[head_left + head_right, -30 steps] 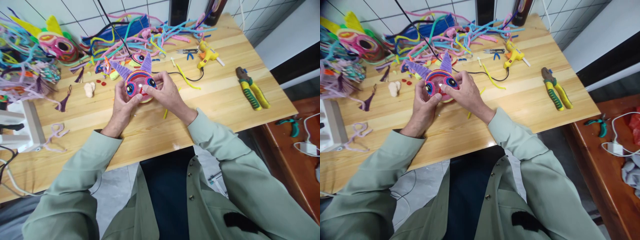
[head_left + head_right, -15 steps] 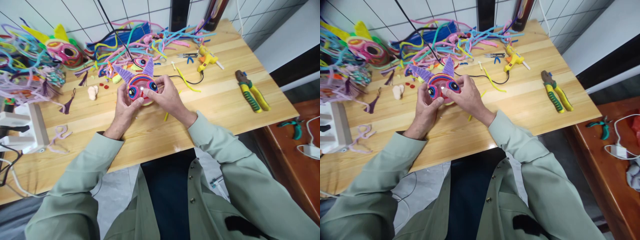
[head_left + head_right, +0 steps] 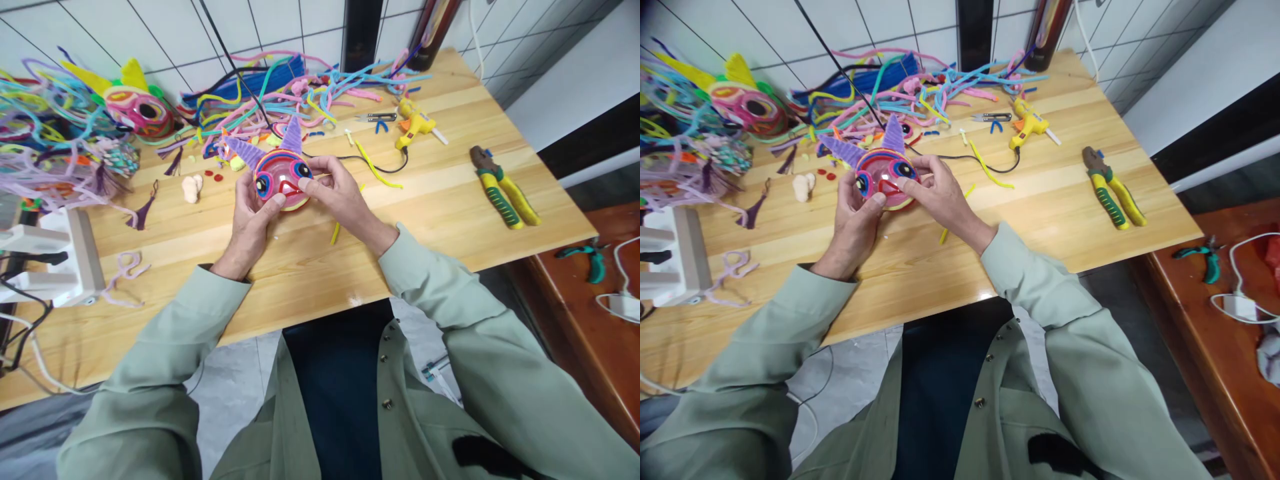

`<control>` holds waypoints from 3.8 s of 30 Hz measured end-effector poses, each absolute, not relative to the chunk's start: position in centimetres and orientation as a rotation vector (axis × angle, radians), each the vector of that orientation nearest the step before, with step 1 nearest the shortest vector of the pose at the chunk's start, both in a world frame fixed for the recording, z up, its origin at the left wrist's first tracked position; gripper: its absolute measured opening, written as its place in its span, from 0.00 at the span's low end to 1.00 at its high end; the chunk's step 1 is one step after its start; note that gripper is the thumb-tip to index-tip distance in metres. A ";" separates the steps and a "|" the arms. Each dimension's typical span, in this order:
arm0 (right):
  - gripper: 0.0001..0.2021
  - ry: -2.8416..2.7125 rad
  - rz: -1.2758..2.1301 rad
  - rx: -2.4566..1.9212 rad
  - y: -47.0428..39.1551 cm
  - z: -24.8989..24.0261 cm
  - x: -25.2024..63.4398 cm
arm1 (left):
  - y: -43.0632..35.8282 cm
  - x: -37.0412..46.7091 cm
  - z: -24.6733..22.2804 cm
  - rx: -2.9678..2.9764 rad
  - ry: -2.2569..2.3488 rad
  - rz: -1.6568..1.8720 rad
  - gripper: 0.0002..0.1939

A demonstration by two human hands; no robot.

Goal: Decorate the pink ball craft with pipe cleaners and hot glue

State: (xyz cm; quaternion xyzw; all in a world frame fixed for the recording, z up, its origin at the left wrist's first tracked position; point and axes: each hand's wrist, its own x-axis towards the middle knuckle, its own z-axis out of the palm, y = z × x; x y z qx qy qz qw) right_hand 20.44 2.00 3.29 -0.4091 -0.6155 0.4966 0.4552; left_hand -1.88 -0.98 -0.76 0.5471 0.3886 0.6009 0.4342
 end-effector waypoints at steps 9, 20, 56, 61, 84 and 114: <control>0.30 -1.556 1.176 -1.038 1.8 3.1 20.4 | -1.1 -1.7 -1.0 1.387 0.958 1.492 0.47; 0.27 -1.530 1.138 -1.051 1.5 3.3 20.2 | -1.1 -1.5 -1.1 1.390 0.939 1.498 0.47; 0.32 -1.534 1.074 -1.114 1.5 2.9 20.2 | -1.2 -1.6 -1.3 1.463 0.989 1.485 0.50; 0.30 -1.524 1.061 -1.138 1.5 2.8 20.2 | -1.1 -1.6 -1.1 1.485 0.991 1.477 0.51; 0.09 -1.740 0.712 -0.945 0.8 3.1 20.8 | -1.2 -1.4 -2.3 1.613 1.194 1.544 0.47; 0.09 -1.841 0.665 -0.741 -0.8 5.1 20.2 | -5.2 0.5 2.7 1.964 1.296 1.653 0.20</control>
